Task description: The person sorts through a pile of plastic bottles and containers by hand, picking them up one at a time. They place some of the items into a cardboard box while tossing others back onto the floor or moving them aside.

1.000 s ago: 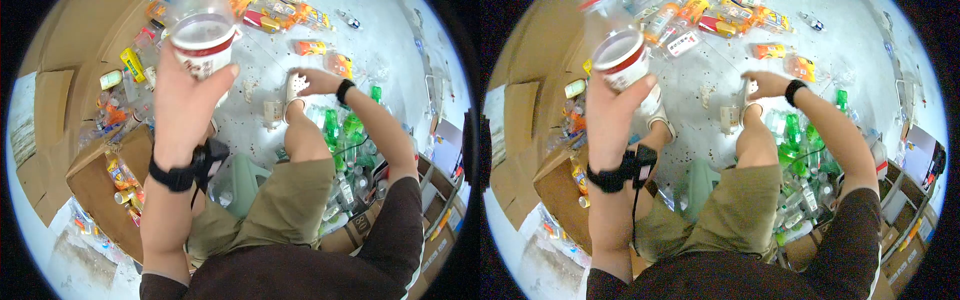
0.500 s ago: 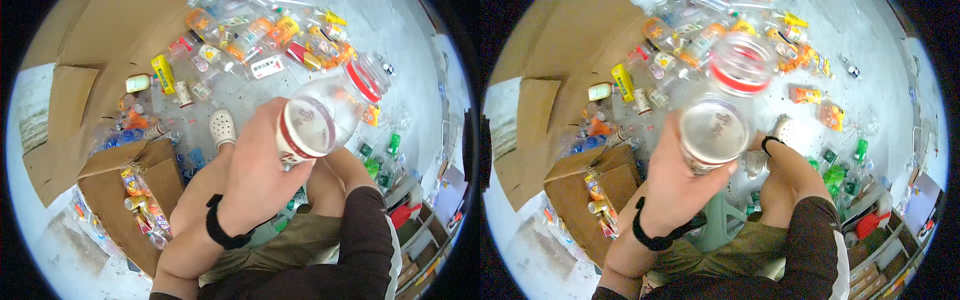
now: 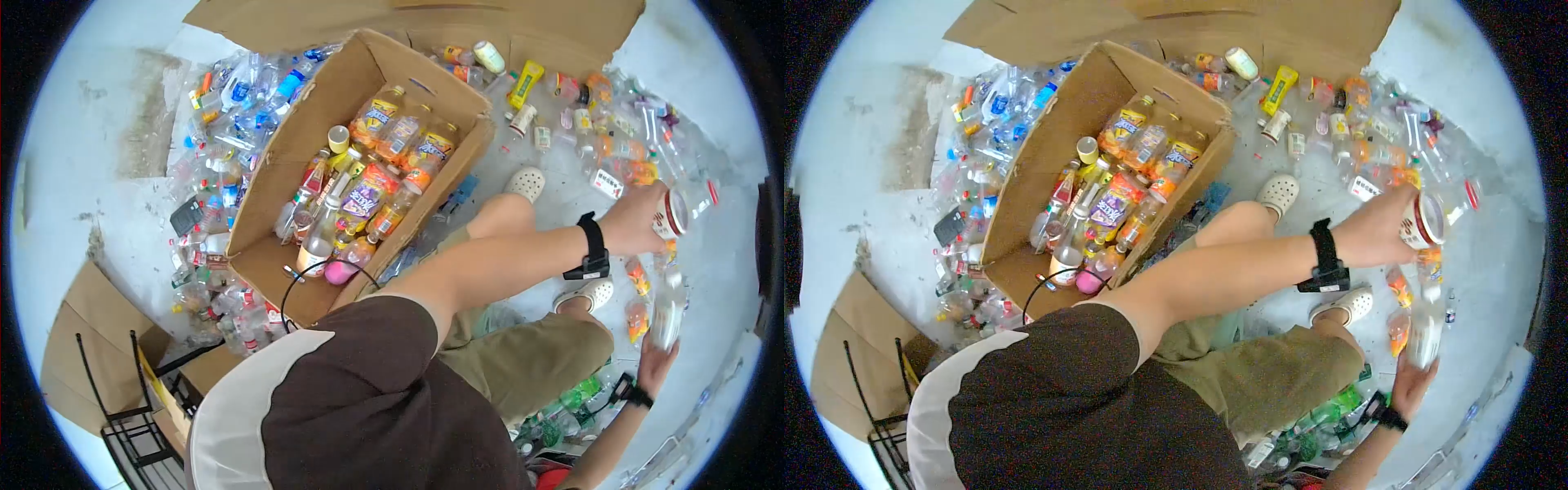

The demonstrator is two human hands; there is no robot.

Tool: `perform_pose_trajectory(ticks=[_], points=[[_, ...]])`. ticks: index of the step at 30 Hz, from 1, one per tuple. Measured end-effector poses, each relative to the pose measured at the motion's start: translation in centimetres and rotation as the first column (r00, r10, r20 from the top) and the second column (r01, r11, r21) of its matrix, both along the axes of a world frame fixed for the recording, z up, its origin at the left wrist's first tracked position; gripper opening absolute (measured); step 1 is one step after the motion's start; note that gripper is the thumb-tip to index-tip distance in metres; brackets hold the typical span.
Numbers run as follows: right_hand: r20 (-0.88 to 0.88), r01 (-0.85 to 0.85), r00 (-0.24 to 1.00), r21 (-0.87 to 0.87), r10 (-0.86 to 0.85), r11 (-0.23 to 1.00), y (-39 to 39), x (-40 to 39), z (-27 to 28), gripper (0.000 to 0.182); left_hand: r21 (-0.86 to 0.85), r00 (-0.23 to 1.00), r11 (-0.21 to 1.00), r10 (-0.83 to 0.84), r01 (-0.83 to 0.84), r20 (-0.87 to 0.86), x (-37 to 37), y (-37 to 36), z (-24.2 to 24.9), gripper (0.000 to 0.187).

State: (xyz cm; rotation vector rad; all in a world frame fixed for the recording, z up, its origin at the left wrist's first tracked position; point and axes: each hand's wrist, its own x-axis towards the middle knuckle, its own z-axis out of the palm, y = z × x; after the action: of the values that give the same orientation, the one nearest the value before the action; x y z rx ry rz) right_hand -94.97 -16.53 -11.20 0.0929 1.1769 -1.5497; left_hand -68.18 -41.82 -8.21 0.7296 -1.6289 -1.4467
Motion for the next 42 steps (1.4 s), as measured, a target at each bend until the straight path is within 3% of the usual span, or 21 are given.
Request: perform_pose_trajectory(ticks=[1,2,4,6,8,9,11,13,14,15,16,17,21,23,24,26,30,32,34,37,42], points=[[0.019,0.154,0.988,-0.012,-0.154,0.988,2.3,2.3,2.5,0.053,-0.011,0.995,0.999,0.038,-0.039,-0.094,1.7,0.2,1.2,0.055],[-0.002,0.158,0.987,-0.067,-0.158,0.985,5.0,3.2,3.9,0.055,-0.014,0.980,0.996,0.079,-0.083,-0.183,3.4,0.0,2.2,0.055],[-0.058,0.256,0.963,-0.123,-0.264,0.959,8.5,7.8,7.0,0.055,-0.177,0.973,0.973,0.107,-0.145,-0.206,9.5,-1.3,4.5,0.060],[-0.045,0.285,0.954,-0.180,-0.298,0.941,12.3,11.2,7.7,0.056,-0.184,0.979,0.975,0.088,-0.122,-0.182,17.7,-2.0,7.3,0.061],[-0.033,0.226,0.971,-0.210,-0.238,0.951,15.4,14.1,7.6,0.057,-0.109,0.957,0.966,0.250,-0.235,0.147,26.1,-1.6,7.0,0.064],[-0.034,0.214,0.974,-0.205,-0.225,0.955,16.1,15.6,7.4,0.057,-0.109,0.913,0.951,0.309,-0.290,0.266,30.4,-2.3,3.5,0.066],[0.029,0.235,0.972,-0.202,-0.234,0.951,17.5,18.0,6.6,0.059,-0.175,0.700,0.880,0.459,-0.441,0.547,38.6,0.5,1.9,0.071],[0.068,0.247,0.969,-0.187,-0.238,0.951,18.3,19.4,5.8,0.060,-0.168,0.585,0.866,0.449,-0.471,0.676,46.8,3.5,-2.9,0.070],[0.110,0.261,0.963,-0.180,-0.244,0.948,18.1,19.9,5.8,0.061,-0.136,0.370,0.852,0.356,-0.505,0.858,49.6,5.5,-3.3,0.068],[0.139,0.276,0.958,-0.199,-0.252,0.940,17.3,20.9,6.4,0.062,-0.132,0.393,0.834,0.385,-0.536,0.835,51.7,8.0,-4.5,0.067],[0.131,0.272,0.959,-0.197,-0.250,0.942,16.7,21.2,6.7,0.062,-0.172,0.304,0.846,0.361,-0.506,0.881,53.0,10.3,-5.4,0.066],[0.141,0.271,0.959,-0.209,-0.245,0.940,16.1,21.5,6.9,0.062,-0.098,0.311,0.849,0.294,-0.519,0.904,54.3,12.1,-7.5,0.065],[0.130,0.213,0.974,-0.253,-0.185,0.944,13.5,22.0,8.2,0.062,0.013,0.246,0.820,0.156,-0.572,0.957,52.4,17.0,-11.6,0.064],[0.121,0.144,0.986,-0.309,-0.112,0.940,12.0,22.9,9.5,0.058,-0.099,0.112,0.881,0.169,-0.463,0.979,50.4,17.8,-11.8,0.067],[0.114,0.142,0.987,-0.315,-0.111,0.939,11.6,23.0,9.6,0.058,-0.100,0.120,0.880,0.174,-0.464,0.977,49.9,17.7,-12.0,0.067],[0.073,0.114,0.993,-0.323,-0.096,0.940,11.4,23.1,9.8,0.059,-0.069,0.273,0.907,0.197,-0.415,0.942,49.1,17.5,-12.2,0.068],[0.078,0.065,0.996,-0.344,-0.040,0.937,11.7,23.4,8.9,0.058,-0.129,0.246,0.960,0.192,-0.250,0.950,48.3,16.3,-13.6,0.065],[0.061,0.095,0.995,-0.252,-0.082,0.963,11.9,23.5,8.4,0.066,-0.111,0.235,0.955,0.179,-0.276,0.955,47.5,15.9,-13.2,0.064],[0.059,0.104,0.994,-0.253,-0.092,0.962,11.9,24.3,9.0,0.065,-0.164,0.380,0.935,0.282,-0.314,0.881,46.5,15.7,-11.9,0.061],[0.065,0.105,0.994,-0.267,-0.091,0.958,12.0,24.7,9.1,0.065,-0.240,0.480,0.895,0.410,-0.376,0.775,45.2,16.0,-12.5,0.058],[0.081,0.079,0.995,-0.269,-0.059,0.960,11.4,24.9,8.7,0.065,-0.391,0.429,0.888,0.458,-0.240,0.778,43.1,15.7,-14.0,0.054]])
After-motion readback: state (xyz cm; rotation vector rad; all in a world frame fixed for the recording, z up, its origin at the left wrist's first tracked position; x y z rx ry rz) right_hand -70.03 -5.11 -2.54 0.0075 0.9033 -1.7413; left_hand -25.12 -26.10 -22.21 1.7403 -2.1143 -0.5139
